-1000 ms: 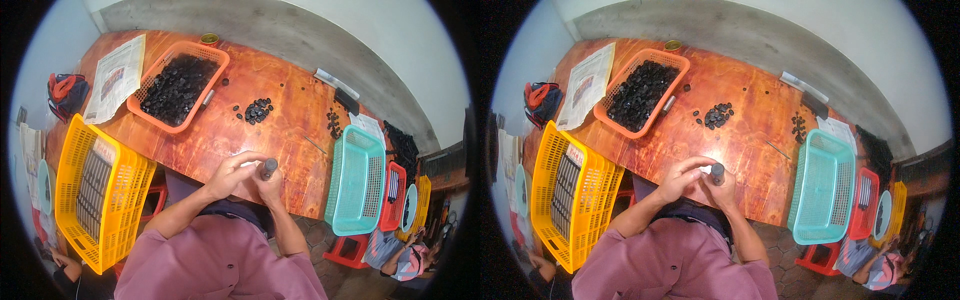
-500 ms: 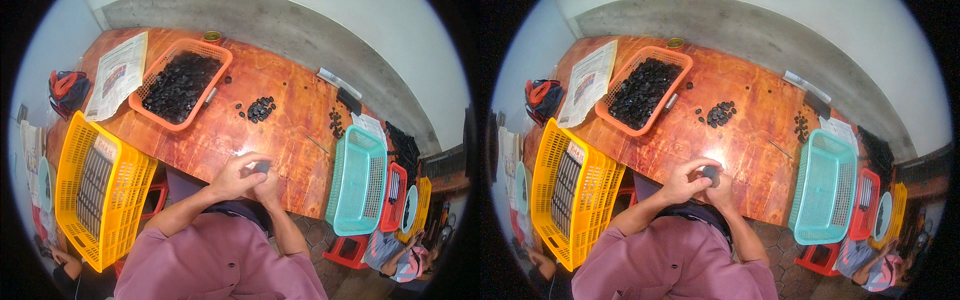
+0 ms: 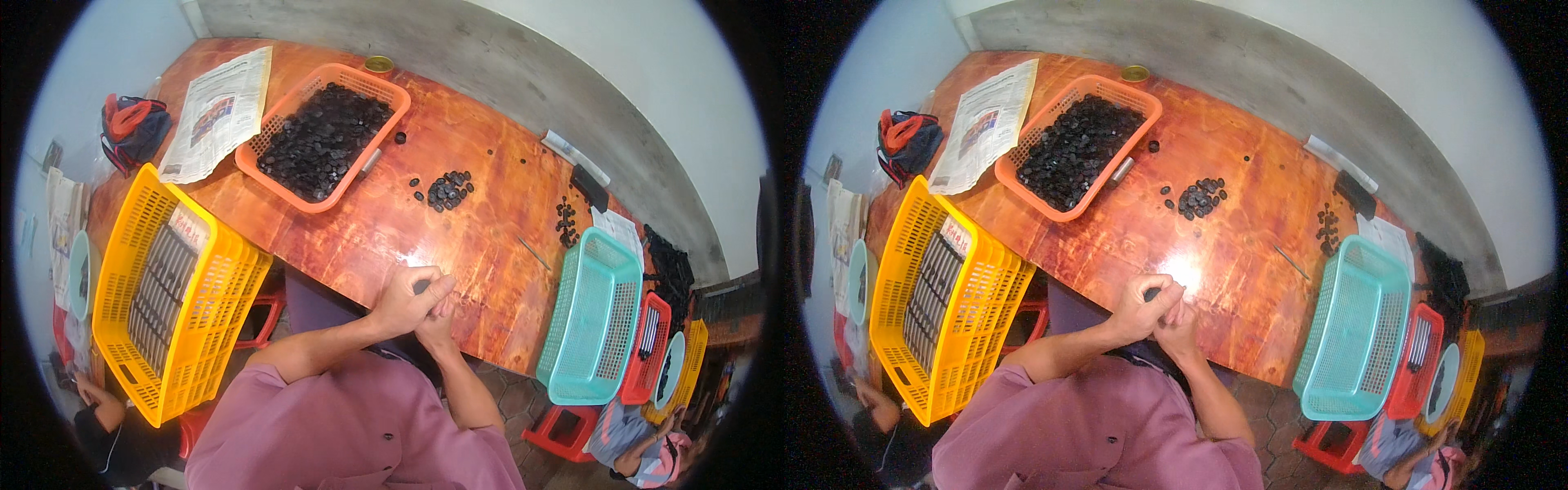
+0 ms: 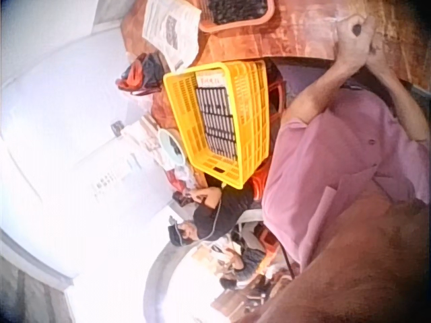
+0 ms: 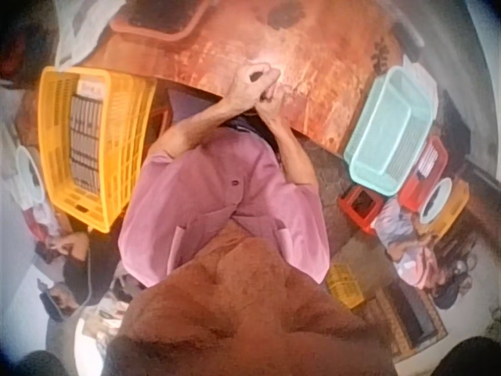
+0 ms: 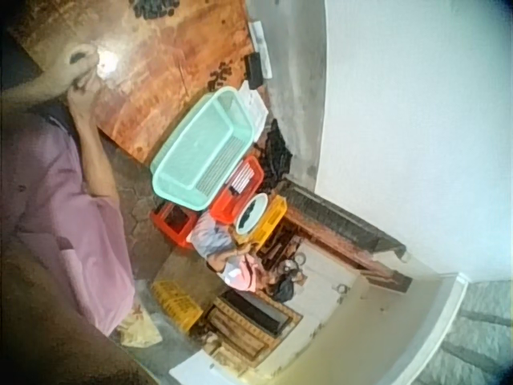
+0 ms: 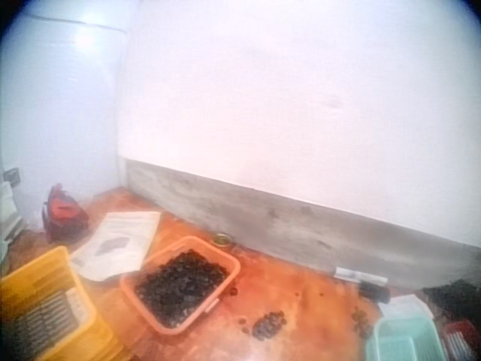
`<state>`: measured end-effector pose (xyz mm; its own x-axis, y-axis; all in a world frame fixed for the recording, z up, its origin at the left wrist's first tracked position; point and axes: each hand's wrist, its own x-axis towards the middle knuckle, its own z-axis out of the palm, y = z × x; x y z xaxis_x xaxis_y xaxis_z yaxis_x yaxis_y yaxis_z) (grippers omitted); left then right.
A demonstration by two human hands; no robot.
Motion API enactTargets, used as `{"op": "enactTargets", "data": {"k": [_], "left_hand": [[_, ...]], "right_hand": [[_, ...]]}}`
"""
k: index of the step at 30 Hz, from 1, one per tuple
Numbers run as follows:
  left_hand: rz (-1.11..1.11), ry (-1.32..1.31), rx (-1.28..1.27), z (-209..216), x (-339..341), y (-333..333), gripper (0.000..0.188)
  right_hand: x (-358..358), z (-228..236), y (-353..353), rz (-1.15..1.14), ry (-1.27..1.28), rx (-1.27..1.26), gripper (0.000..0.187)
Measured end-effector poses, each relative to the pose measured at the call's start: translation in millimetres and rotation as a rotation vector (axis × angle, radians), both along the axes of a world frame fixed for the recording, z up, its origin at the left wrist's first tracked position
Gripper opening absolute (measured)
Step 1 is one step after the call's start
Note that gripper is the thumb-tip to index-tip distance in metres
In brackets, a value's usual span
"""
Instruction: The person picks small black beads from a table and inserts them one by one into a cylindrical metal tube. After filling the tube, they place it into a yellow basket. The person repeats this process multiple times.
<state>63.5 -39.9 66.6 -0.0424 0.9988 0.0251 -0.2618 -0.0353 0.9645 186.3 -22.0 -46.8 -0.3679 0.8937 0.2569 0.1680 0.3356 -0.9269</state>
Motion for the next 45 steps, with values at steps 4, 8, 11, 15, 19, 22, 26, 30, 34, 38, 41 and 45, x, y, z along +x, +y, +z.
{"op": "enactTargets", "data": {"k": [4,8,11,15,19,22,26,30,34,38,41,45], "left_hand": [[-0.024,0.082,-0.016,-6.4,-8.1,-2.3,0.039],[-0.127,-0.002,0.011,-11.5,-12.7,5.8,0.032],[-0.167,-0.299,-0.001,3.8,-15.0,8.7,0.035],[-0.314,-0.070,0.093,-2.2,-27.2,10.7,0.036],[-0.327,0.054,0.080,0.0,-25.0,11.9,0.033],[-0.334,-0.005,0.066,-0.7,-26.1,12.0,0.032],[-0.251,-0.168,0.011,-9.1,-23.5,16.4,0.036],[-0.142,-0.392,-0.119,-2.8,-28.4,20.2,0.042],[-0.143,-0.240,-0.063,-6.8,-46.7,17.2,0.041],[-0.135,0.004,-0.030,2.8,-47.6,7.3,0.051],[-0.126,0.032,-0.053,1.3,-45.6,3.2,0.054],[-0.135,-0.001,-0.070,-2.4,-46.1,2.9,0.049]], "right_hand": [[4.2,14.2,0.7,0.114,0.012,-0.054,0.019],[-2.5,36.8,2.7,-0.020,0.147,-0.151,0.014],[-10.6,45.2,3.5,-0.147,0.244,-0.262,0.025],[-6.4,32.6,16.0,-0.125,0.188,-0.284,0.022],[-3.6,27.1,19.2,-0.077,0.134,-0.222,0.022],[-1.9,39.1,14.2,-0.003,0.118,-0.254,0.023],[-5.6,30.5,10.9,0.041,0.138,-0.340,0.029],[-1.8,49.5,26.0,0.178,0.053,-0.488,0.050],[11.2,67.4,35.1,0.243,-0.071,-0.634,0.030],[7.5,82.4,31.1,0.213,0.061,-0.549,0.034],[10.0,75.1,32.5,0.262,0.034,-0.521,0.039],[12.2,68.2,31.2,0.282,-0.004,-0.487,0.037]]}}
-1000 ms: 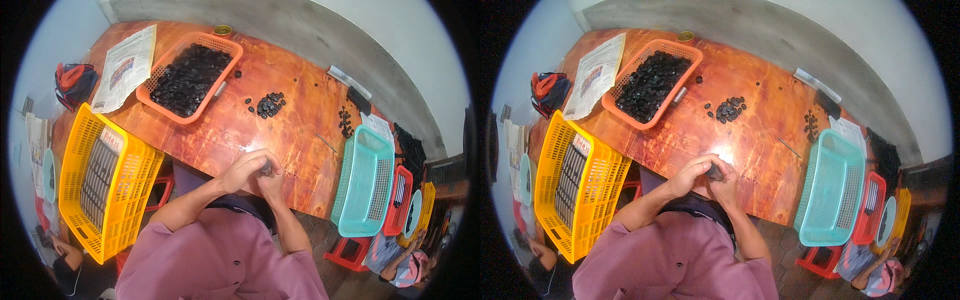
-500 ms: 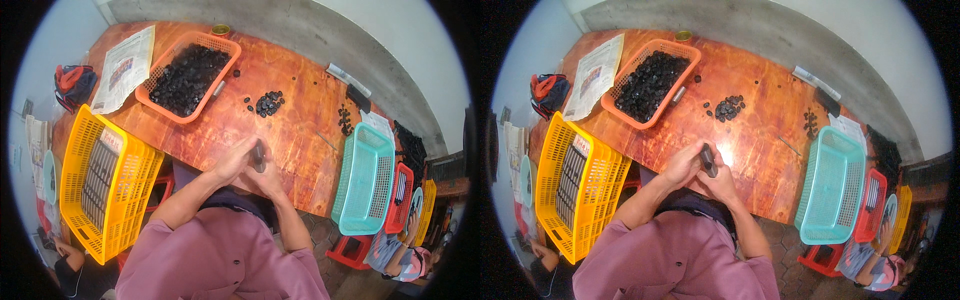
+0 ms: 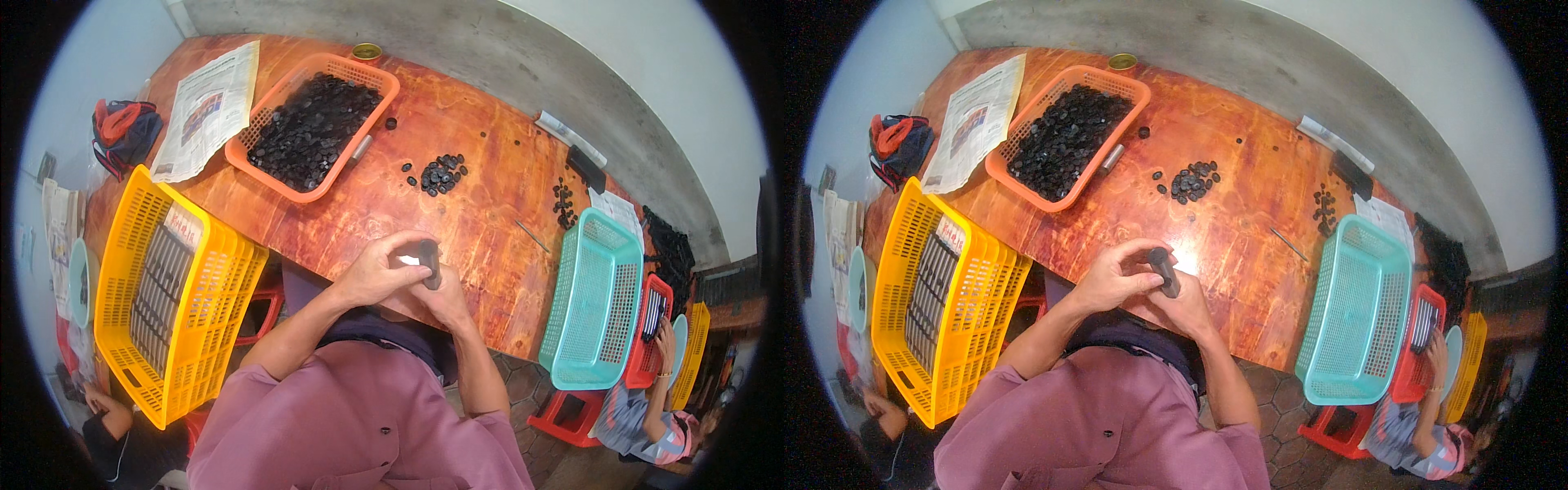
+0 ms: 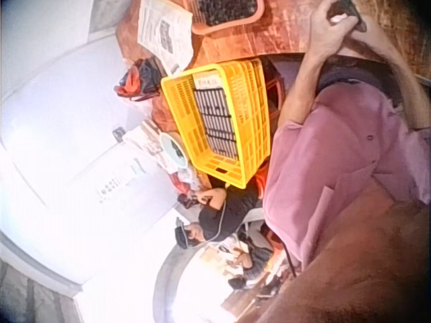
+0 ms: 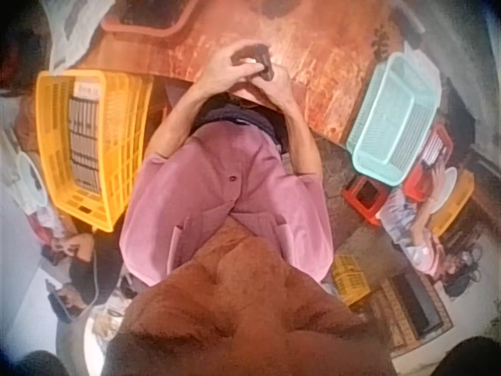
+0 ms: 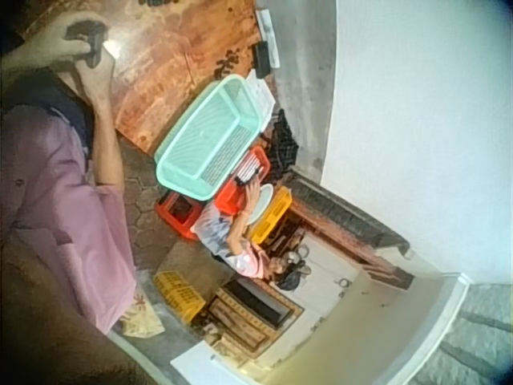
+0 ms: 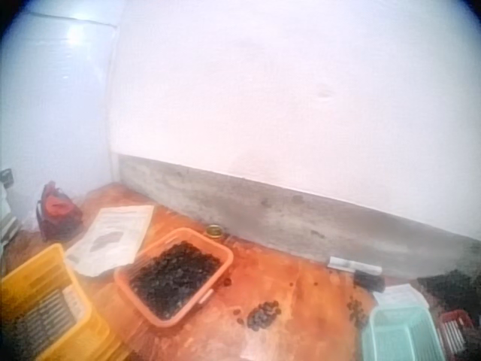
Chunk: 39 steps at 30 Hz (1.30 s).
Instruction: The person picks small black beads from a table and inserts them one by one into a cylindrical metal tube. After filling the tube, they place it into a yellow basket. The person repeats this process multiple times.
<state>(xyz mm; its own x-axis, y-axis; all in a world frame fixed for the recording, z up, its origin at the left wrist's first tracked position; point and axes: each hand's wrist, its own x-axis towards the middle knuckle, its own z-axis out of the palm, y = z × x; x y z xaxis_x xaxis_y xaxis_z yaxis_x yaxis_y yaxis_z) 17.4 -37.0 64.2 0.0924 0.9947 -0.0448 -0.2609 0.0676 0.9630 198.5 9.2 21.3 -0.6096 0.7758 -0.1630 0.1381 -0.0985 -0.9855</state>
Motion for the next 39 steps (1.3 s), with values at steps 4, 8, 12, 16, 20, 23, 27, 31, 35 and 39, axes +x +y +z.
{"op": "enactTargets", "data": {"k": [4,8,12,16,20,23,27,31,35,39], "left_hand": [[0.069,-0.023,0.011,-5.0,-0.8,-2.1,0.045],[0.286,-0.026,0.030,-25.0,-12.7,9.1,0.044],[0.234,0.059,-0.046,-38.3,-29.3,12.9,0.040],[0.178,0.464,0.155,-47.6,-37.4,14.1,0.033],[0.129,0.781,0.292,-42.1,-40.0,13.1,0.037],[0.105,0.933,0.309,-41.3,-40.7,12.7,0.036],[0.129,1.091,0.361,-42.8,-37.3,11.5,0.034],[0.148,1.167,0.364,-43.2,-33.7,13.3,0.036],[0.146,1.189,0.420,-41.3,-29.8,15.9,0.041],[0.125,1.276,0.513,-46.1,-21.6,22.6,0.030]], "right_hand": [[4.0,-2.4,-1.0,-0.054,0.020,0.027,0.034],[17.5,7.8,5.7,-0.172,0.125,-0.039,0.033],[24.1,8.4,15.1,-0.227,0.053,-0.041,0.031],[27.7,-12.2,24.5,-0.289,0.042,0.047,0.031],[26.5,-15.9,28.7,-0.318,0.031,0.040,0.030],[19.2,0.9,26.6,-0.327,-0.140,0.121,0.032],[23.2,-24.2,32.1,-0.313,-0.265,0.315,0.036],[25.7,-22.4,35.7,-0.342,-0.341,0.533,0.039],[40.8,-34.7,43.7,-0.399,-0.225,0.323,0.039],[45.5,-30.3,46.6,-0.403,-0.251,0.298,0.035]]}}
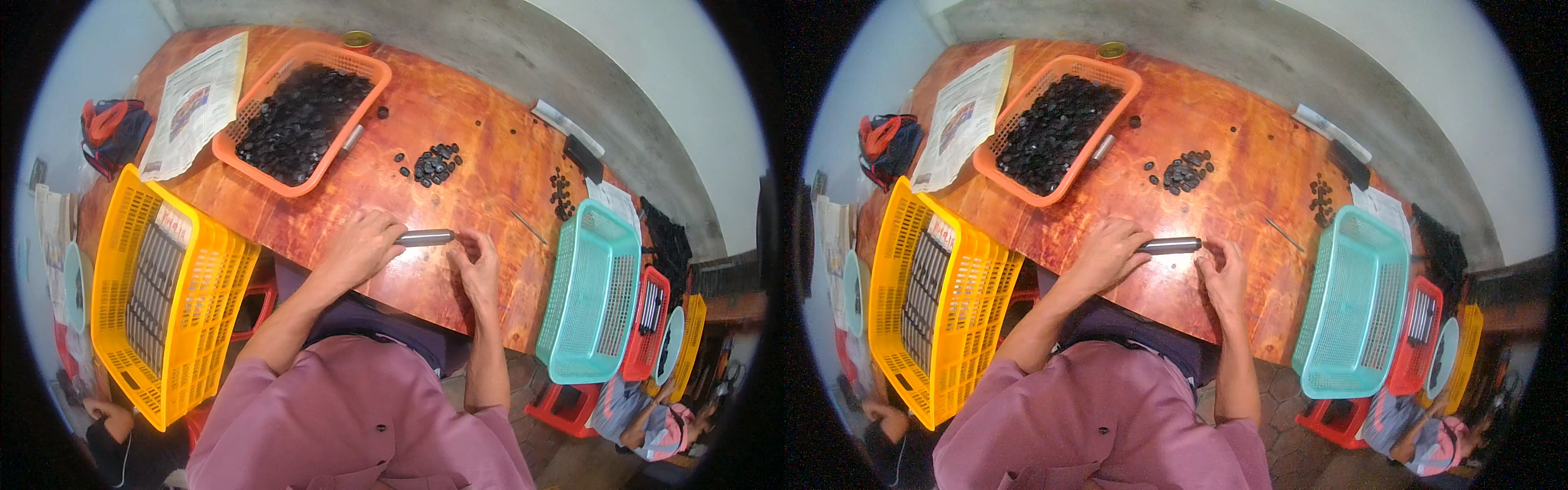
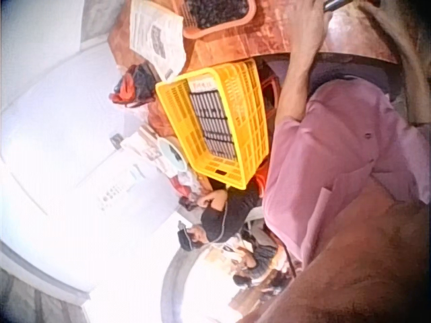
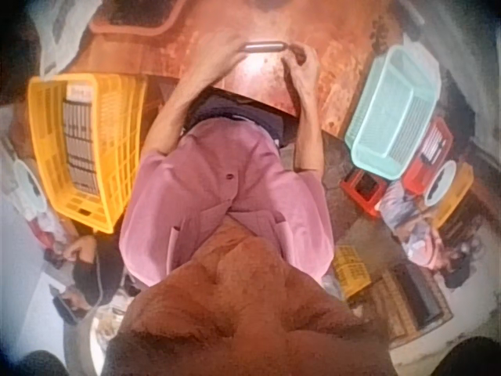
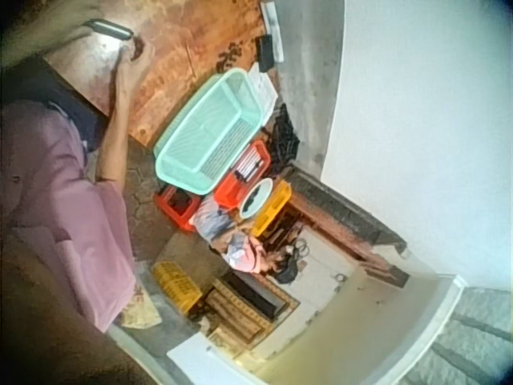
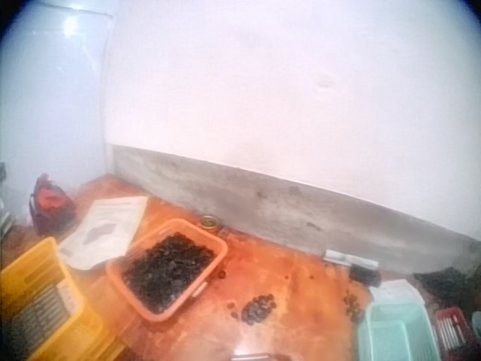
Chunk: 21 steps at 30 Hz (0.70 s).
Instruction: The person picks small black beads from a table and inserts them one by one into a cylindrical metal tube. After filling the tube, they place it into a yellow basket. The person repeats this process multiple times.
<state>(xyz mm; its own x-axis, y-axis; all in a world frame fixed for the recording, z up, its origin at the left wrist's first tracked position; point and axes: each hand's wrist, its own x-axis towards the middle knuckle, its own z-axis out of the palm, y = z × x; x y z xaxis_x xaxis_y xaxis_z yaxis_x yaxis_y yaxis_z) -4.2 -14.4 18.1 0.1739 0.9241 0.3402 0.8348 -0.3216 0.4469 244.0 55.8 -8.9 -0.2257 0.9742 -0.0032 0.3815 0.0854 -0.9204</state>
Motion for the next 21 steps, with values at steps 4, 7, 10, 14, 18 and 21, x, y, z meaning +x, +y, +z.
{"op": "enactTargets", "data": {"k": [4,7,10,14,18,21], "left_hand": [[0.077,0.194,0.011,-17.6,10.1,8.4,0.009],[0.054,0.110,0.111,-51.3,34.3,20.6,0.012],[0.121,0.302,0.102,-22.3,31.9,3.5,0.011],[0.161,0.300,0.000,-7.4,2.7,-29.2,0.009],[0.187,0.055,-0.052,42.2,-54.5,-98.3,0.018],[0.399,0.001,-0.023,112.6,-120.4,-157.1,0.030]], "right_hand": [[-8.6,2.9,-6.9,-0.023,-0.035,0.009,0.031],[-1.2,-13.6,-12.3,-0.111,0.161,-0.060,0.029],[14.4,-18.2,-3.9,0.014,-0.009,0.075,0.027],[9.9,-11.3,1.1,0.045,-0.107,0.118,0.026],[13.9,-19.4,8.2,0.061,-0.109,0.093,0.026],[0.4,-6.2,-6.1,-0.003,-0.023,0.023,0.027]]}}
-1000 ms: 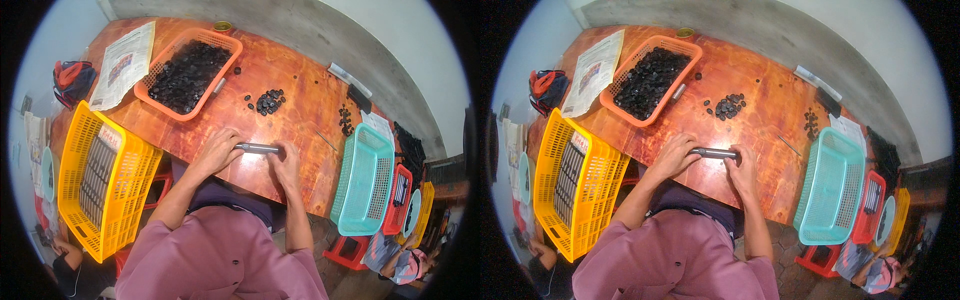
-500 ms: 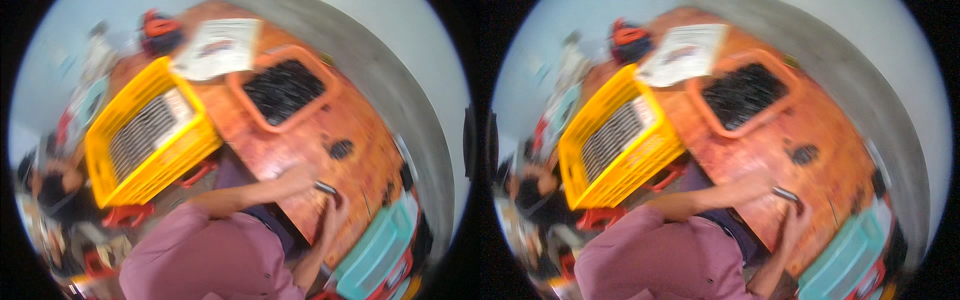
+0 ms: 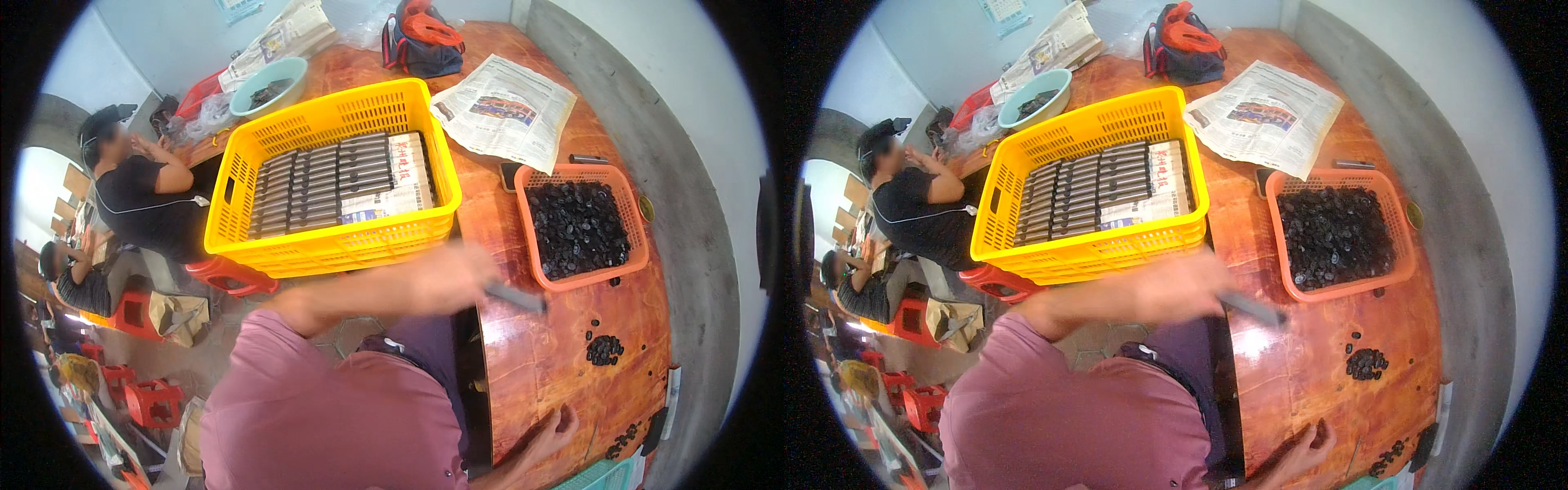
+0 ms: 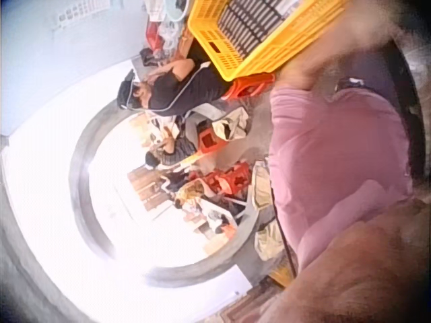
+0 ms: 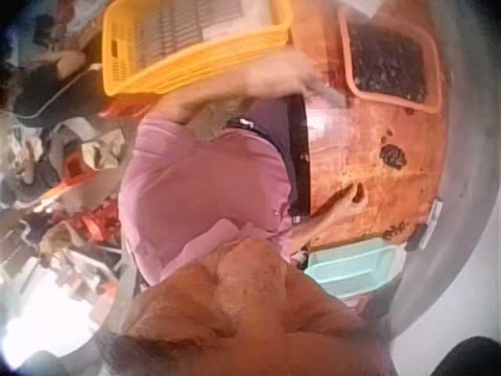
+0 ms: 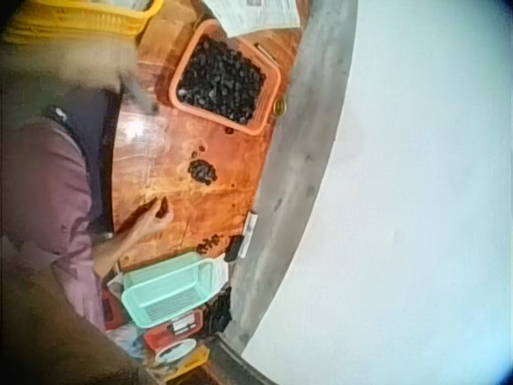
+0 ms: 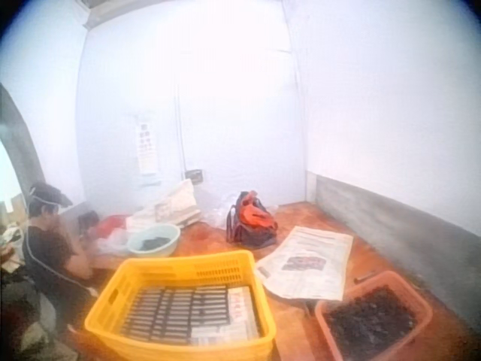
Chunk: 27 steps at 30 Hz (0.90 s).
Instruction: The person picks small black beads from a table and inserts them one by one into a cylindrical metal tube. After filling the tube, they place it into a yellow basket. The person repeats this process multiple times.
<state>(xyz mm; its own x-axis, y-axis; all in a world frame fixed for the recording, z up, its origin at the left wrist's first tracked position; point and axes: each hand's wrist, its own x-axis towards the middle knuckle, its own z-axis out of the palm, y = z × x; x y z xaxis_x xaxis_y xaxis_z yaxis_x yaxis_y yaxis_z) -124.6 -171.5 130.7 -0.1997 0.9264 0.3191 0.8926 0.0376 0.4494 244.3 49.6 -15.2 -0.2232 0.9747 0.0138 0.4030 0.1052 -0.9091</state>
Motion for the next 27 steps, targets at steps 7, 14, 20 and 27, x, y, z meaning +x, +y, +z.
{"op": "enactTargets", "data": {"k": [7,14,20,27], "left_hand": [[0.778,0.155,-0.210,2.6,-165.0,-106.7,0.029],[0.681,0.120,-0.578,-155.6,-223.8,-147.5,0.027],[0.682,0.123,-0.706,-182.2,-216.3,-155.9,0.030],[0.748,0.047,-0.732,-189.1,-228.5,-172.3,0.039]], "right_hand": [[9.3,-14.5,13.6,0.054,-0.114,0.116,0.025],[24.4,-40.4,32.2,0.064,-0.136,0.153,0.023],[20.7,-33.2,25.4,0.070,-0.137,0.215,0.022],[19.9,-32.6,24.5,0.071,-0.144,0.230,0.021]]}}
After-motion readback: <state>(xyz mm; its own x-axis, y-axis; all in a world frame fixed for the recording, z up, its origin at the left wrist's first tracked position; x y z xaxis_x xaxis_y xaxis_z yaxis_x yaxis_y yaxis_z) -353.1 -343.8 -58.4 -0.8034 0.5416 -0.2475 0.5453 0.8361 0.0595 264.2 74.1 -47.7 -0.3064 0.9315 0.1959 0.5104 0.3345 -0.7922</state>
